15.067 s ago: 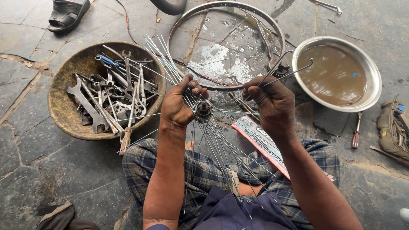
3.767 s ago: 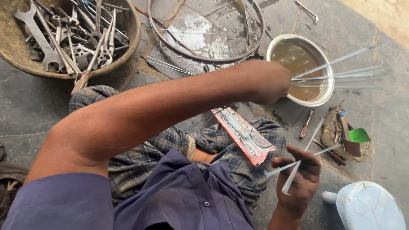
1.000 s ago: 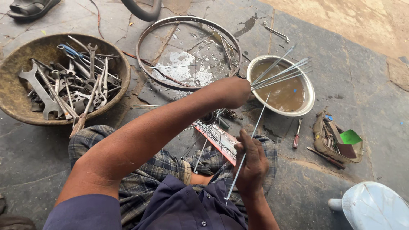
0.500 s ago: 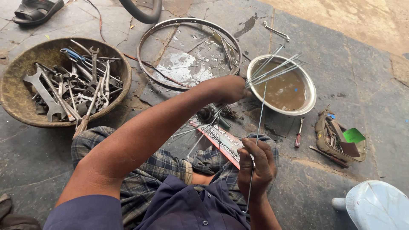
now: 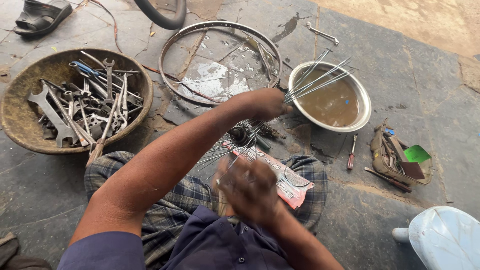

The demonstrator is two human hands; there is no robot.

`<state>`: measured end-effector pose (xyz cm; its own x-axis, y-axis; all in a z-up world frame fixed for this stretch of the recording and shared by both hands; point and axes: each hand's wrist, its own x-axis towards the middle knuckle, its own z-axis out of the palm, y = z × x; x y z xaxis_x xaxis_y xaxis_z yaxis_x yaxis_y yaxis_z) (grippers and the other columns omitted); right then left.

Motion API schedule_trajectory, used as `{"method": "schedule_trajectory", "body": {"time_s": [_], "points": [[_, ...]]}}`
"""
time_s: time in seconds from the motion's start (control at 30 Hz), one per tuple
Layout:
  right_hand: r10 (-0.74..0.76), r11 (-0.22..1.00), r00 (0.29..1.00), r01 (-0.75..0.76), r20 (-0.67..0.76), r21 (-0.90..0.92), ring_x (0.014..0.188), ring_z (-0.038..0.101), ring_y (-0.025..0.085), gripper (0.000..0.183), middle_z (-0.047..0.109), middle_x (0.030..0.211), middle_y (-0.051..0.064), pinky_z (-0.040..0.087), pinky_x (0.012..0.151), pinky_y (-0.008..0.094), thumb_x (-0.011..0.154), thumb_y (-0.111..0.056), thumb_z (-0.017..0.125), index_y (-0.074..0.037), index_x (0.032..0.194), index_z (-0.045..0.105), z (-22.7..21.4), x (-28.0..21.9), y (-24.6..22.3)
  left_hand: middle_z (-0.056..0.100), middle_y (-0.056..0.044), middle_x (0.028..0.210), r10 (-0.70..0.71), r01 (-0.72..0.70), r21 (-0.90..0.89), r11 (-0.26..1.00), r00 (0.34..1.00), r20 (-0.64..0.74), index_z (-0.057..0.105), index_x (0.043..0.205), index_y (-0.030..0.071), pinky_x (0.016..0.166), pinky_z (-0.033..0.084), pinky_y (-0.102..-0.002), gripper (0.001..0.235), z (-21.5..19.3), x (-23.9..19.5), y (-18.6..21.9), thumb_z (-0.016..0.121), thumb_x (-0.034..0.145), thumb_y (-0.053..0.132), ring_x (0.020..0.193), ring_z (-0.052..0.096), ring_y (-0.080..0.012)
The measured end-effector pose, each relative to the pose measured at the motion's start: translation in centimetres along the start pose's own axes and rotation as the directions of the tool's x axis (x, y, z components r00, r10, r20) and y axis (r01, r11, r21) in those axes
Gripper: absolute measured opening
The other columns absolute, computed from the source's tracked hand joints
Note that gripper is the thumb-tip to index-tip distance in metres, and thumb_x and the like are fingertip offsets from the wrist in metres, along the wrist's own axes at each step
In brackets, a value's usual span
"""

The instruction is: The person is sitting on the ground assembling a bicycle wheel by inserting spokes into the hub. They handle a package of spokes and repeatedly insert individual spokes into the hub holes, adjusting their position with both hands.

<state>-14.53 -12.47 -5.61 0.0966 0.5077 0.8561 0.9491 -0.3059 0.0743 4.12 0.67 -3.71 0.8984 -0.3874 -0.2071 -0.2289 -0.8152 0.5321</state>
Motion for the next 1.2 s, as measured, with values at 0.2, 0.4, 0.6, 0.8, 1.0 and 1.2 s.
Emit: {"method": "schedule_trajectory", "body": {"time_s": [0.2, 0.4, 0.6, 0.8, 1.0, 1.2], "points": [[0.44, 0.895, 0.873, -0.445, -0.211, 0.026, 0.137, 0.055, 0.033, 0.028, 0.065, 0.135, 0.014, 0.043, 0.119, 0.047, 0.106, -0.017, 0.065, -0.006, 0.131, 0.062, -2.2, -0.2, 4.1, 0.07, -0.031, 0.091, -0.136, 0.15, -0.176, 0.973, 0.987, 0.088, 0.069, 0.094, -0.01, 0.08, 0.06, -0.054, 0.059, -1.1, -0.9, -1.0, 0.05, 0.108, 0.044, 0.085, 0.073, -0.0453], [0.611, 0.789, 0.777, -0.582, -0.154, 0.196, 0.131, 0.062, 0.027, 0.021, 0.066, 0.134, 0.013, 0.053, 0.113, 0.039, 0.104, -0.006, 0.067, -0.005, 0.125, 0.066, -3.1, -2.1, 3.8, 0.072, -0.027, 0.098, 0.072, -0.077, -0.076, 0.994, 0.995, -0.074, 0.07, 0.103, -0.006, 0.087, 0.053, -0.049, 0.048, 0.0, 0.6, -1.5, 0.058, 0.1, 0.041, 0.094, 0.071, -0.041], [0.686, 0.719, 0.723, -0.657, -0.082, 0.229, 0.123, 0.066, 0.026, 0.019, 0.068, 0.13, 0.014, 0.056, 0.103, 0.036, 0.101, -0.005, 0.068, -0.004, 0.12, 0.068, -2.6, -3.1, 3.6, 0.074, -0.023, 0.095, -0.011, 0.008, -0.088, 0.996, 0.999, -0.03, 0.07, 0.105, -0.004, 0.086, 0.055, -0.047, 0.048, 0.5, 0.2, -1.0, 0.055, 0.103, 0.041, 0.091, 0.074, -0.0352], [0.709, 0.664, 0.704, -0.645, -0.044, 0.377, 0.124, 0.067, 0.023, 0.023, 0.069, 0.128, 0.012, 0.055, 0.109, 0.036, 0.105, -0.008, 0.063, -0.004, 0.127, 0.064, -2.6, -3.6, 3.2, 0.074, -0.021, 0.09, -0.023, 0.017, -0.106, 0.994, 0.998, -0.058, 0.071, 0.1, -0.004, 0.082, 0.056, -0.047, 0.046, -0.5, -1.2, -0.1, 0.054, 0.103, 0.039, 0.086, 0.074, -0.0337], [0.734, 0.616, 0.679, -0.667, 0.0, 0.418, 0.124, 0.067, 0.022, 0.026, 0.069, 0.13, 0.012, 0.053, 0.109, 0.035, 0.106, -0.007, 0.059, -0.003, 0.132, 0.06, -2.7, -4.1, 2.6, 0.072, -0.023, 0.089, -0.088, 0.076, -0.123, 0.99, 0.991, -0.101, 0.068, 0.1, -0.005, 0.077, 0.06, -0.047, 0.047, -0.4, -1.0, -0.3, 0.054, 0.103, 0.04, 0.081, 0.075, -0.0363], [0.798, 0.538, 0.6, -0.751, 0.056, 0.383, 0.116, 0.07, 0.019, 0.024, 0.072, 0.122, 0.011, 0.056, 0.101, 0.033, 0.104, -0.003, 0.061, -0.006, 0.127, 0.069, -2.4, -5.4, 2.7, 0.072, -0.027, 0.096, -0.016, 0.007, -0.046, 0.999, 0.976, -0.219, 0.07, 0.099, -0.006, 0.087, 0.055, -0.05, 0.048, -0.1, -1.6, -0.5, 0.056, 0.103, 0.04, 0.093, 0.071, -0.0409]]}}
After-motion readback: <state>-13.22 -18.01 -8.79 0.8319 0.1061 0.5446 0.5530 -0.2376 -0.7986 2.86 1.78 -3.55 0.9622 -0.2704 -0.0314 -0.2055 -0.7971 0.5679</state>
